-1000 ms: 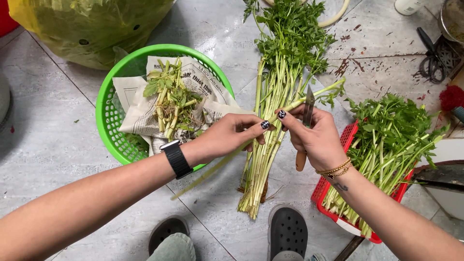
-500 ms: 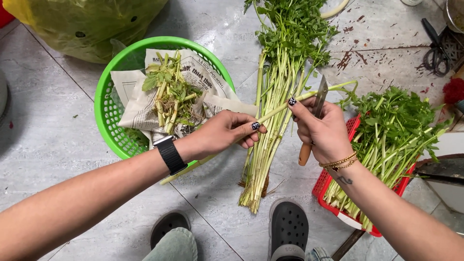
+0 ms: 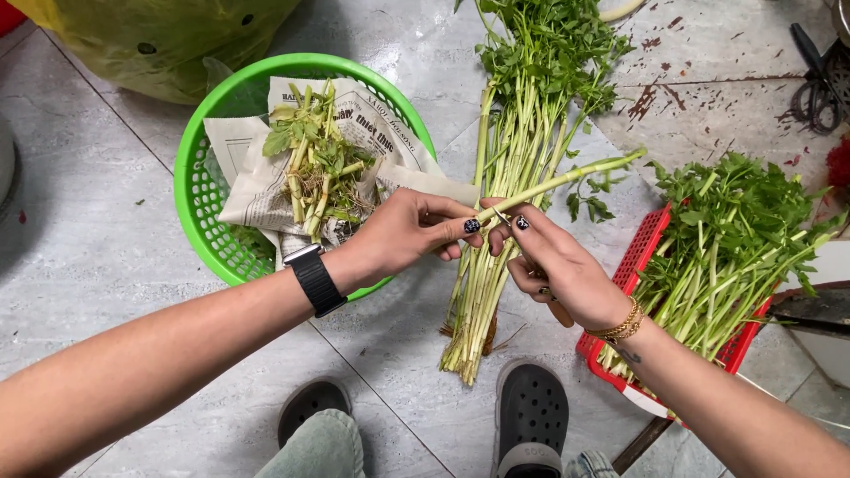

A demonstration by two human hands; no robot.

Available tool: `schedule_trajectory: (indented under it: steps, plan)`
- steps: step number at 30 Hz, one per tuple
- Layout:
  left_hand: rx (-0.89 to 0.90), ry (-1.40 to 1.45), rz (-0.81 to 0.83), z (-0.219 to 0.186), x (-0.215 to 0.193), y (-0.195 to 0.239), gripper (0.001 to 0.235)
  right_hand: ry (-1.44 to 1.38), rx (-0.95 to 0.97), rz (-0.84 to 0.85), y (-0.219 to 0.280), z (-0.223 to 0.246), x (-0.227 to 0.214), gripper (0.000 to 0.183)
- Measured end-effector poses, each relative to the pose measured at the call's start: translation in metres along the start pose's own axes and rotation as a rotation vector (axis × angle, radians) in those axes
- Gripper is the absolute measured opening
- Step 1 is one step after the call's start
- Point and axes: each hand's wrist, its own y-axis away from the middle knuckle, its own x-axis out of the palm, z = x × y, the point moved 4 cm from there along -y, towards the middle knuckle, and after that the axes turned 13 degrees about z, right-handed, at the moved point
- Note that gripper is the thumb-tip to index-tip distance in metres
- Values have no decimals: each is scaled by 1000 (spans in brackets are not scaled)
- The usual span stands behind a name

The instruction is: Trimming the ends of celery stalks and sorting them into baskets while sitting on the floor.

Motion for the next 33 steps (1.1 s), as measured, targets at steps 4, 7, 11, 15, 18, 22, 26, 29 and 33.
schedule_trajectory:
  steps: [4,7,11,15,18,22,26,29,33]
  plan:
    - [19,2,-13,0,1,0,37,-1,6,1,2,-1,4,60]
    - [19,4,-19,-8,4,3,40,-35,27,-10,3,-5,7,59]
    - [17,10,-25,-12,7,5,42,-26,50,2,2,-36,-2,60]
    - [34,1,-39,-12,9,5,41,-47,63,-22,3,-52,-5,61]
    - [40,-27,-49,-6,10,2,38,-29,53,-29,1,-20,8,60]
    - [45,-33,-40,-8,14,4,38,-29,49,-28,5,-20,9,60]
    - [53,-44,-42,-10,15,5,41,-51,20,-43,7,-39,3,59]
    - [47,-53,-48,-1,10,3,41,-64,-44,-64,5,-23,5,60]
    - [7,-94,-64,-7,13,7,35,-7,-131,-227,3,5,4,37]
